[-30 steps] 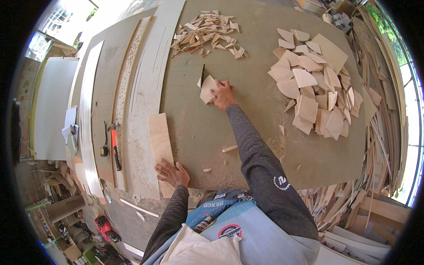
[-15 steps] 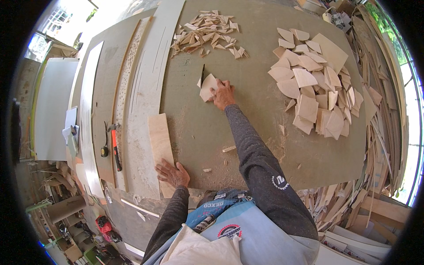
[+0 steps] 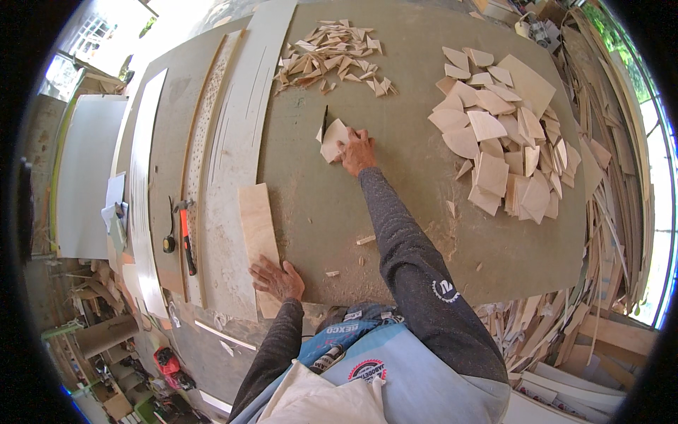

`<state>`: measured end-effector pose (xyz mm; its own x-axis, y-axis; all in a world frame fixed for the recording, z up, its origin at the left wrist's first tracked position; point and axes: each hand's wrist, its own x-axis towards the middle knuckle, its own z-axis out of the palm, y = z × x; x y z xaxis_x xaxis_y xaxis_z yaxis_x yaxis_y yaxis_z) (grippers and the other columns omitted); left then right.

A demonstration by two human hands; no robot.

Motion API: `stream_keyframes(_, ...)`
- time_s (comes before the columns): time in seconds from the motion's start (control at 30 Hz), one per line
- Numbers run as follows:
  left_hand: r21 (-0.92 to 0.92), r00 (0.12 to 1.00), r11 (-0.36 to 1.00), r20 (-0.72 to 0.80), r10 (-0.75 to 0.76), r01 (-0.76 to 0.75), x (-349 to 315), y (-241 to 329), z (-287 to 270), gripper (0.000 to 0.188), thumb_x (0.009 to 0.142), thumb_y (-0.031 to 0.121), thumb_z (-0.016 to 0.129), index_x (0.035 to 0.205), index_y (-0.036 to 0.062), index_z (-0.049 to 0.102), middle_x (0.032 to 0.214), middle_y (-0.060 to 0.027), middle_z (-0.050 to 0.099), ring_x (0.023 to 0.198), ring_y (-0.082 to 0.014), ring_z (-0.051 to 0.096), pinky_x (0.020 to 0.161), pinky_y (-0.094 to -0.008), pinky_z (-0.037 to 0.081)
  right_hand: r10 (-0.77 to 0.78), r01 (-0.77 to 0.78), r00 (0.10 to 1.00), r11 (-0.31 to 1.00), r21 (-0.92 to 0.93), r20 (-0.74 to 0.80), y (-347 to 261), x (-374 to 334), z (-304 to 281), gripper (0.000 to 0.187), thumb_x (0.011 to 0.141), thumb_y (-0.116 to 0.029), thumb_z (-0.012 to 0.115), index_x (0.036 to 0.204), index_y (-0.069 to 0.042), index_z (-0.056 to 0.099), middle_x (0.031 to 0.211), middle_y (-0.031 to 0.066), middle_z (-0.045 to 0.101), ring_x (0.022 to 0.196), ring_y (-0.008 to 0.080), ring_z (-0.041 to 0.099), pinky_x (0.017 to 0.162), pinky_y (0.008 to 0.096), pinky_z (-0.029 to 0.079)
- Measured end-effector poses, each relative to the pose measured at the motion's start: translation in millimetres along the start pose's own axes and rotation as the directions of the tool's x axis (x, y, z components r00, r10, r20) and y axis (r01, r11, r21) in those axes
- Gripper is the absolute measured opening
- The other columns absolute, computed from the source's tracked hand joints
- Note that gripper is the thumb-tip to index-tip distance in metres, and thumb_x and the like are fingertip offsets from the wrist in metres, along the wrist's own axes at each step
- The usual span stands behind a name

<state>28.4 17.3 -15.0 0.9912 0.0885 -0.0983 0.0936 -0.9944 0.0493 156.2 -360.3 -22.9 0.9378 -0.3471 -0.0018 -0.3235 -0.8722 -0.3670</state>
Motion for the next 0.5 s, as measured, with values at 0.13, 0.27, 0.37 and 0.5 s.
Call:
stream_keyframes(0.13, -0.006, 1.0, 1.0, 0.01, -0.004, 0.004, -0.7, 0.2, -3.1, 0.085, 0.097, 0.039, 0.055, 0.162, 0.0064, 0.012, 0.163, -0.0325, 0.007, 0.155, -0.0464, -0.002, 0.119, -0.0695, 0.001, 0.005, -0.006, 1.0, 1.0, 0.013, 0.009, -2.5, 0.9, -3.6, 0.039, 0.084, -0.034, 0.079, 0.12, -0.021, 0.078, 0.146, 0.0101, 0.047, 0.126, 0.0318, 0.041, 0.109, 0.0476, 0.036)
stream_keyframes(0.27, -0.011, 1.0, 1.0, 0.003, -0.009, 0.009, -1.4, 0.0, -3.1, 0.085, 0.097, 0.039, 0.055, 0.162, 0.0065, 0.012, 0.164, -0.0324, 0.007, 0.155, -0.0466, -0.001, 0.118, -0.0699, 0.001, 0.015, -0.015, 1.0, 1.0, 0.02, 0.026, -6.7, 1.2, -8.8, 0.038, 0.084, -0.035, 0.079, 0.12, -0.02, 0.078, 0.146, 0.0103, 0.048, 0.125, 0.0317, 0.041, 0.108, 0.0467, 0.036)
stream_keyframes(0.37, 0.0, 1.0, 1.0, -0.001, -0.009, 0.009, -1.2, 0.2, -2.2, 0.085, 0.097, 0.039, 0.055, 0.163, 0.0075, 0.011, 0.164, -0.0316, 0.008, 0.155, -0.0461, -0.001, 0.118, -0.0697, 0.002, 0.014, -0.014, 1.0, 0.999, 0.035, 0.0, -1.8, 3.1, -3.4, 0.038, 0.084, -0.036, 0.079, 0.119, -0.019, 0.078, 0.145, 0.0104, 0.049, 0.125, 0.0317, 0.042, 0.107, 0.0461, 0.036)
stream_keyframes(0.5, 0.018, 1.0, 1.0, -0.005, -0.004, 0.004, -0.7, -0.4, 2.0, 0.085, 0.098, 0.039, 0.055, 0.163, 0.0092, 0.01, 0.164, -0.0305, 0.008, 0.155, -0.045, 0.0, 0.119, -0.0693, 0.004, 0.016, -0.015, 0.999, 1.0, 0.025, -0.032, 5.7, 7.7, 5.9, 0.037, 0.085, -0.036, 0.078, 0.118, -0.019, 0.078, 0.146, 0.011, 0.049, 0.125, 0.032, 0.042, 0.108, 0.0461, 0.036)
